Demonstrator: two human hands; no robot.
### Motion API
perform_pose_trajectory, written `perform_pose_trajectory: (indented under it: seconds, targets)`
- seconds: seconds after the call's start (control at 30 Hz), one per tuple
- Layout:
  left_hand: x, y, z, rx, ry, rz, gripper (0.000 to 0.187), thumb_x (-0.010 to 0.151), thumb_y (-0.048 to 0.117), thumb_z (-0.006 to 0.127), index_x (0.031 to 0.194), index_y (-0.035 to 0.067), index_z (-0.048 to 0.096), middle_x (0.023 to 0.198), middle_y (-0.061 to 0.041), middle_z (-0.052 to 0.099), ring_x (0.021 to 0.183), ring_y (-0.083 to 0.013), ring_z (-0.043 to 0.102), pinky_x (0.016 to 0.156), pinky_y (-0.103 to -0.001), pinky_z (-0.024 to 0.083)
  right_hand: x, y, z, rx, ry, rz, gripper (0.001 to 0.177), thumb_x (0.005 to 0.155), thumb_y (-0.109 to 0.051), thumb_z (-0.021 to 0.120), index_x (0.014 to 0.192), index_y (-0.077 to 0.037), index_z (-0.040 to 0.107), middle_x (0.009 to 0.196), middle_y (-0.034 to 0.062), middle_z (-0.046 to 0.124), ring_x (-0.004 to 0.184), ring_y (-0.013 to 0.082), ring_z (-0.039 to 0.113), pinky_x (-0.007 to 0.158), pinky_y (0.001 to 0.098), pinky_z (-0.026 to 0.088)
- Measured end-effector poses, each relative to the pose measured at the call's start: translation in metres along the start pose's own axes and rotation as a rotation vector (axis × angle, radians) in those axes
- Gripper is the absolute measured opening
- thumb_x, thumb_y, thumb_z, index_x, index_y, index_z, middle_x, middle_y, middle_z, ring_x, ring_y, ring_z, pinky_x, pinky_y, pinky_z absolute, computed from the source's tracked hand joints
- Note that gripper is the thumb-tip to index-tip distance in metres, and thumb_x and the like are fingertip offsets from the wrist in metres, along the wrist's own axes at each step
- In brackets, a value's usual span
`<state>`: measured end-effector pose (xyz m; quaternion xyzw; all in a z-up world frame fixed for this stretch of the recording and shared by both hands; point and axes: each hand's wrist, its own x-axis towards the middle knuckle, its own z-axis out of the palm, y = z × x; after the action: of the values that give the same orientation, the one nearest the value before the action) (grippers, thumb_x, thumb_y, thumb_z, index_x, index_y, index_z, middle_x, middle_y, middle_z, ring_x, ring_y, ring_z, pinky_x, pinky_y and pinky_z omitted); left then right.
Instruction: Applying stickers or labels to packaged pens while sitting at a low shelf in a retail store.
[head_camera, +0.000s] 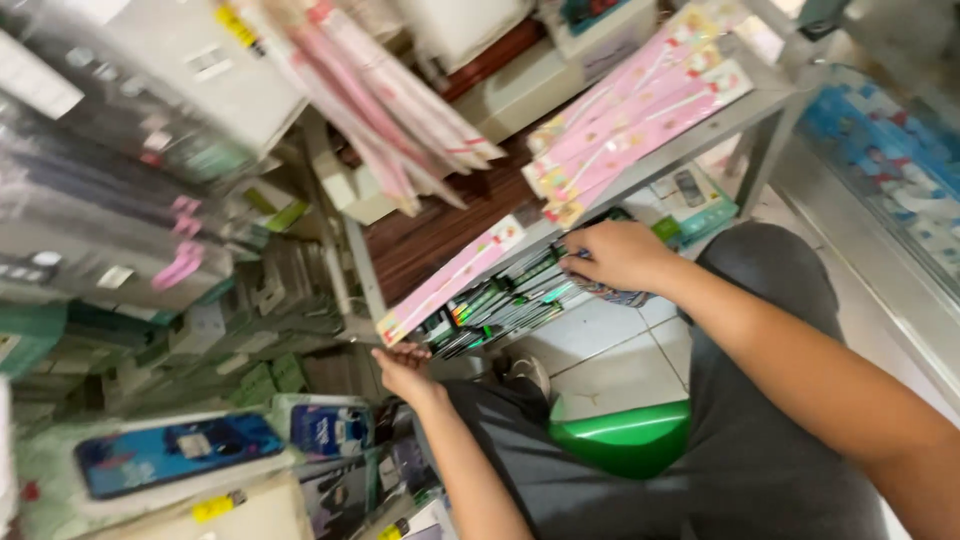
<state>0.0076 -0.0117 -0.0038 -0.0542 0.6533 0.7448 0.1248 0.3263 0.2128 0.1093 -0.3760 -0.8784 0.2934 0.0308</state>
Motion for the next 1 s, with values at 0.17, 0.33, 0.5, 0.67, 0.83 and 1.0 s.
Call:
perform_pose_trajectory:
  seconds: [0.17, 0.33, 0.5, 0.67, 0.83, 1.0]
  targets:
    - [-0.031, -0.002, 0.026, -0.104, -0.137, -0.047, 0.042, 0.104, 0.045, 0.062, 0.081, 0.009, 0.061, 0.066, -0.005, 0.052, 0.051, -0.0187, 0.052, 0.045, -0.029, 0.039, 0.0, 0.033, -0.018, 0.008, -0.023, 0.044, 0.037, 0.097, -0.05, 0.056, 0.1, -0.019, 0.076, 0.095, 0.0173, 0.079, 0.102, 0.0421, 0.073, 0.086, 0.0542, 0.057]
    - [-0.022, -0.017, 0.037, 0.029, -0.2, 0.077, 0.025, 0.104, 0.018, 0.06, 0.084, 0.004, 0.061, 0.063, -0.005, 0.052, 0.047, -0.0148, 0.05, 0.043, -0.025, 0.04, -0.019, 0.036, -0.046, 0.166, 0.035, 0.091, 0.034, 0.097, -0.045, 0.058, 0.104, -0.016, 0.074, 0.105, 0.0169, 0.078, 0.108, 0.0437, 0.07, 0.09, 0.0572, 0.055]
    - [-0.072, 0.003, 0.027, -0.003, -0.191, 0.139, 0.022, 0.105, 0.012, 0.058, 0.084, 0.006, 0.058, 0.065, -0.007, 0.053, 0.049, -0.0158, 0.051, 0.048, -0.025, 0.041, -0.028, 0.042, -0.051, 0.197, 0.007, 0.058, 0.034, 0.099, -0.042, 0.057, 0.106, -0.015, 0.075, 0.105, 0.0172, 0.078, 0.105, 0.042, 0.072, 0.09, 0.0535, 0.055]
    - [-0.146, 0.004, -0.002, 0.041, -0.209, 0.295, 0.025, 0.109, 0.009, 0.042, 0.087, 0.005, 0.055, 0.071, -0.005, 0.056, 0.059, -0.0115, 0.051, 0.058, -0.024, 0.042, -0.037, 0.036, -0.052, 0.118, 0.131, -0.026, 0.027, 0.093, -0.04, 0.065, 0.085, -0.015, 0.071, 0.072, 0.0057, 0.07, 0.067, 0.0291, 0.066, 0.067, 0.0408, 0.05]
    - [-0.181, 0.004, 0.033, -0.157, -0.35, 0.246, 0.032, 0.107, 0.01, 0.045, 0.075, 0.005, 0.049, 0.071, -0.011, 0.058, 0.061, -0.0161, 0.053, 0.062, -0.028, 0.048, -0.023, 0.032, -0.025, 0.552, -0.293, -0.492, 0.012, 0.089, -0.023, 0.067, 0.096, -0.016, 0.074, 0.091, -0.0007, 0.078, 0.079, 0.0126, 0.072, 0.084, 0.035, 0.059]
    - [-0.212, 0.015, 0.105, -0.105, -0.366, 0.228, 0.021, 0.104, 0.013, 0.056, 0.087, 0.003, 0.063, 0.074, -0.009, 0.062, 0.063, -0.0148, 0.058, 0.064, -0.024, 0.048, -0.03, 0.02, -0.045, 0.859, -0.122, -0.583, 0.008, 0.085, -0.01, 0.073, 0.091, -0.005, 0.073, 0.095, 0.0113, 0.075, 0.088, 0.0247, 0.067, 0.082, 0.0375, 0.052]
